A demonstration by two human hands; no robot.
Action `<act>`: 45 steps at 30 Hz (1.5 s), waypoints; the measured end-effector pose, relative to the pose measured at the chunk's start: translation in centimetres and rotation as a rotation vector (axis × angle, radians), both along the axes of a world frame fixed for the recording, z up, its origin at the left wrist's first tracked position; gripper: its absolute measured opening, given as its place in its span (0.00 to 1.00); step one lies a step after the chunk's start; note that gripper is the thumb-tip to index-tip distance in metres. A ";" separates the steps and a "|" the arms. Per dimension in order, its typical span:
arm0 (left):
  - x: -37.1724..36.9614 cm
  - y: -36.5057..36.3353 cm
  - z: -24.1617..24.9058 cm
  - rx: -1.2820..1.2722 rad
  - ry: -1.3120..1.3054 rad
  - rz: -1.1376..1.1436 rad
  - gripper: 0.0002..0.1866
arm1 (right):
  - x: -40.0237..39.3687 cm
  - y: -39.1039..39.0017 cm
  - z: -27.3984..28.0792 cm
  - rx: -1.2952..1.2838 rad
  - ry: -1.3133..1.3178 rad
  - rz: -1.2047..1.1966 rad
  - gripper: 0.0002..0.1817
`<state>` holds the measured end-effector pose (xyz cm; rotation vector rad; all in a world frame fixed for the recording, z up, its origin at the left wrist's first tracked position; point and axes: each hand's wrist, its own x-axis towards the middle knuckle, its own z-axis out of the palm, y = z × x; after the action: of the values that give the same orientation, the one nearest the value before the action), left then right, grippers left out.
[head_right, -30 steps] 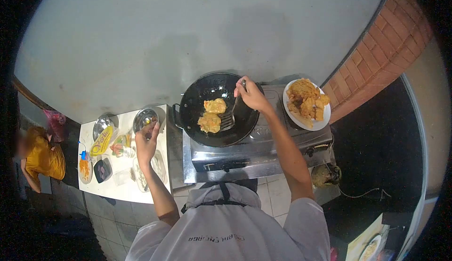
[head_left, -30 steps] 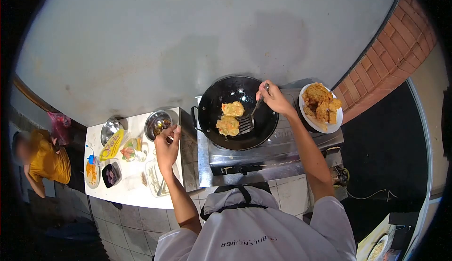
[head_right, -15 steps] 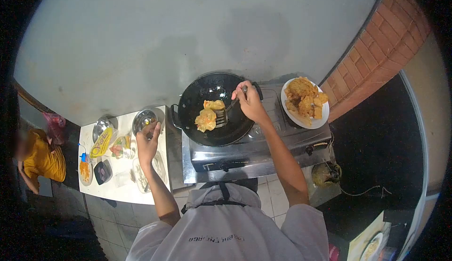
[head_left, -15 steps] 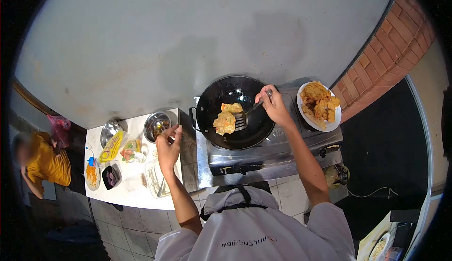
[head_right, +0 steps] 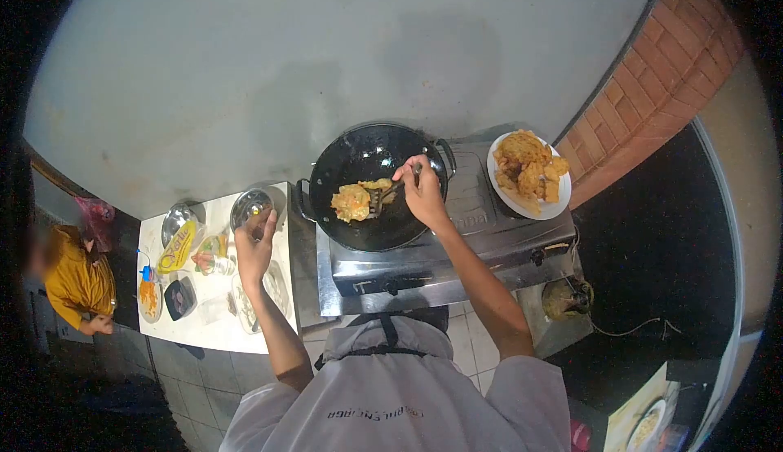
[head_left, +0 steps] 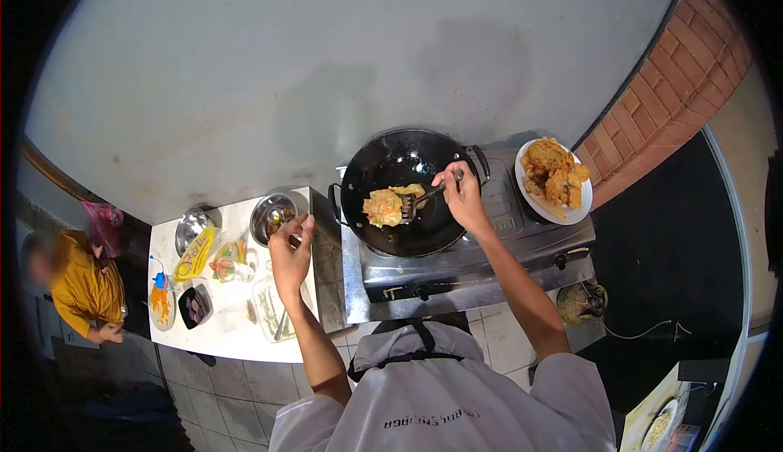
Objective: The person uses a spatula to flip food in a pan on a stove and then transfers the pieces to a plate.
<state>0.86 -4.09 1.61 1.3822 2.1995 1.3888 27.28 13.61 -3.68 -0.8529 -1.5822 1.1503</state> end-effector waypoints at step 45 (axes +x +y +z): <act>0.7 0.0 0.0 0.040 -0.001 0.001 0.16 | -0.3 -2.5 5.2 0.303 -0.341 0.064 0.04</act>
<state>1.54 -4.13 1.57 1.3936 2.1835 1.4408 26.99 11.08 1.49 -0.8293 -2.0144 0.8058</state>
